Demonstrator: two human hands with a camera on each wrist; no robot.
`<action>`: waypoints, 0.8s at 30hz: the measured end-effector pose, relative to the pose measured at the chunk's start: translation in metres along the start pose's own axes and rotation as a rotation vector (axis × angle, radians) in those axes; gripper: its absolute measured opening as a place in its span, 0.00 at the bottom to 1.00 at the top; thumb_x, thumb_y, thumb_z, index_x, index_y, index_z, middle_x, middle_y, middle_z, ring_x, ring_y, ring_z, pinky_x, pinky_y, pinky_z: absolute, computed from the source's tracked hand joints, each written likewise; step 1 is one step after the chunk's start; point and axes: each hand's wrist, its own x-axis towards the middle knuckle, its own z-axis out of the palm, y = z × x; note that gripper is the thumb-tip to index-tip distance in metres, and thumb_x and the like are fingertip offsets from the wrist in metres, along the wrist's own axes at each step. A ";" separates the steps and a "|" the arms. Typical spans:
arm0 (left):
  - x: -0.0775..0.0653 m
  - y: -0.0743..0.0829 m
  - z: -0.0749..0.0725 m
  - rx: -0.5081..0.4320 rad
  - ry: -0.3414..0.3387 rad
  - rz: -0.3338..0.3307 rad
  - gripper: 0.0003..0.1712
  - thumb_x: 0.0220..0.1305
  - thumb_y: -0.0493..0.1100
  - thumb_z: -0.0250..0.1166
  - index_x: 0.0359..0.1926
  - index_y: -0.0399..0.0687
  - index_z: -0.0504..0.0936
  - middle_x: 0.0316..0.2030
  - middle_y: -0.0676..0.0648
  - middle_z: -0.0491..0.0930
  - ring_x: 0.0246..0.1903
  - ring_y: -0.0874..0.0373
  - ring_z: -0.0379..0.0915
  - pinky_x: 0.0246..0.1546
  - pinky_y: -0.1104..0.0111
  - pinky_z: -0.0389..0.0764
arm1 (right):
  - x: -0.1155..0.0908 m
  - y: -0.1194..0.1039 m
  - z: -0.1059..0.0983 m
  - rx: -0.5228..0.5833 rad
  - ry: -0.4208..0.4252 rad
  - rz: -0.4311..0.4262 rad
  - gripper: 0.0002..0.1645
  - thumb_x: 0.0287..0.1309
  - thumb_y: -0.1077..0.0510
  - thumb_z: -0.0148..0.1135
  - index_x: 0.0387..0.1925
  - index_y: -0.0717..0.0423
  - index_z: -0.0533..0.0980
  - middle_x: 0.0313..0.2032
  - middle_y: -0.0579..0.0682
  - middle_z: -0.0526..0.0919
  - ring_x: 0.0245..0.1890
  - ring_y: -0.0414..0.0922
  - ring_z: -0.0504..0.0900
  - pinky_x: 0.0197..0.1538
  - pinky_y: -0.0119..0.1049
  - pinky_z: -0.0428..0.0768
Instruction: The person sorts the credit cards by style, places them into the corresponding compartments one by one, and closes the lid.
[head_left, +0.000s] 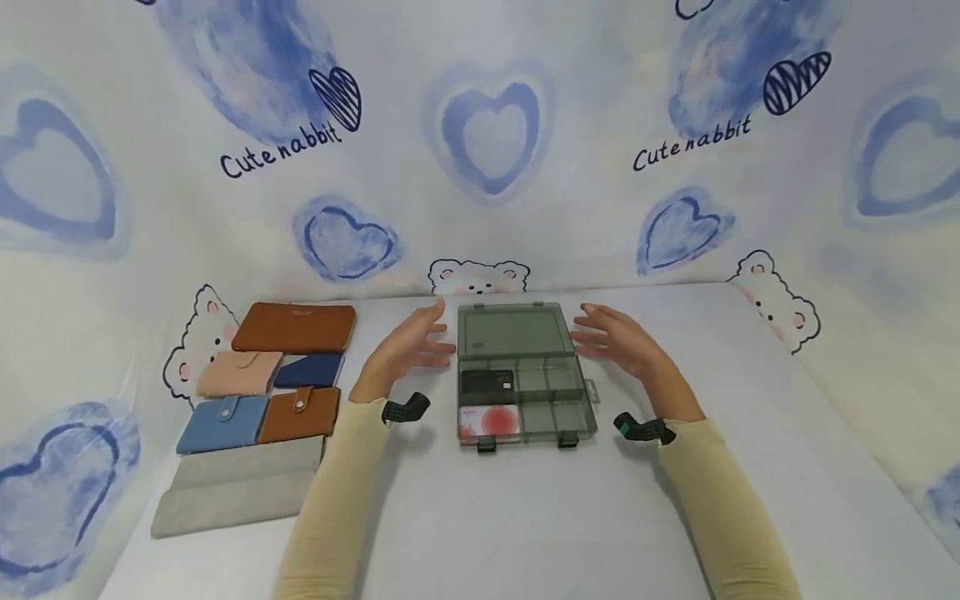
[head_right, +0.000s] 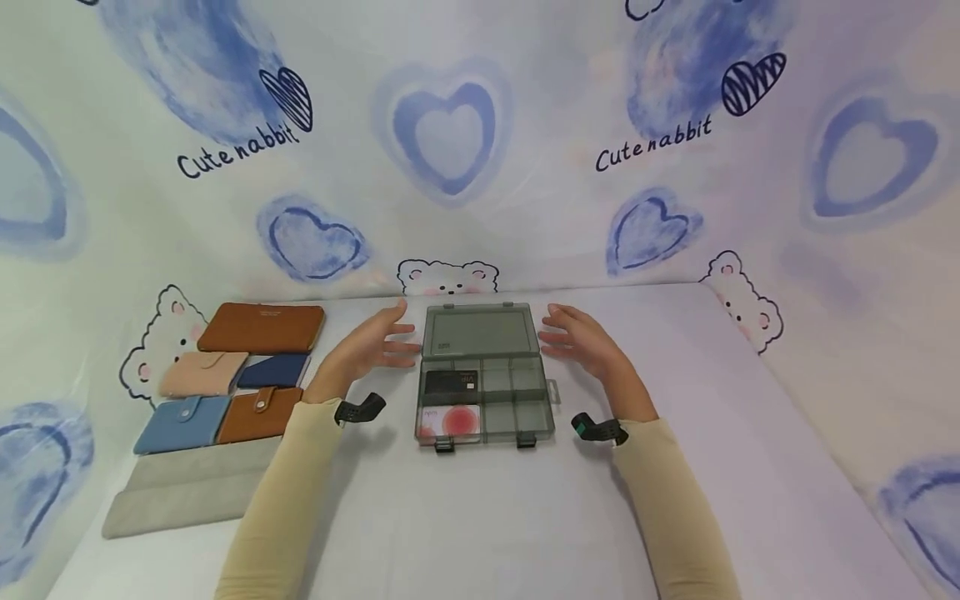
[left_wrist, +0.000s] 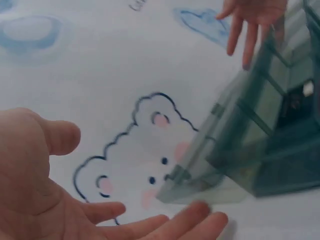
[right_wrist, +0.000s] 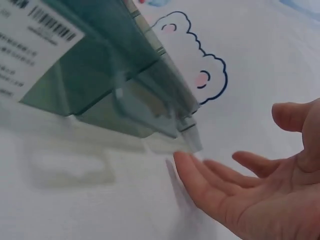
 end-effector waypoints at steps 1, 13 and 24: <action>0.001 -0.004 0.000 0.000 -0.002 -0.008 0.49 0.73 0.71 0.49 0.81 0.51 0.43 0.77 0.36 0.53 0.63 0.38 0.72 0.57 0.48 0.78 | 0.000 0.002 0.001 0.005 -0.012 0.012 0.43 0.79 0.42 0.45 0.81 0.55 0.42 0.78 0.63 0.51 0.74 0.62 0.59 0.69 0.55 0.66; 0.008 -0.003 0.017 0.067 0.014 0.009 0.46 0.74 0.69 0.50 0.80 0.53 0.48 0.75 0.38 0.58 0.64 0.39 0.70 0.59 0.53 0.77 | 0.007 0.005 0.010 -0.069 0.003 0.014 0.41 0.78 0.41 0.46 0.81 0.53 0.47 0.77 0.59 0.54 0.75 0.61 0.57 0.71 0.58 0.62; -0.003 0.012 0.026 0.193 0.105 0.274 0.45 0.74 0.68 0.49 0.80 0.53 0.48 0.72 0.39 0.63 0.68 0.45 0.67 0.65 0.51 0.70 | -0.002 -0.012 0.008 -0.155 0.080 -0.176 0.39 0.78 0.44 0.47 0.80 0.56 0.50 0.75 0.61 0.59 0.73 0.58 0.62 0.72 0.51 0.64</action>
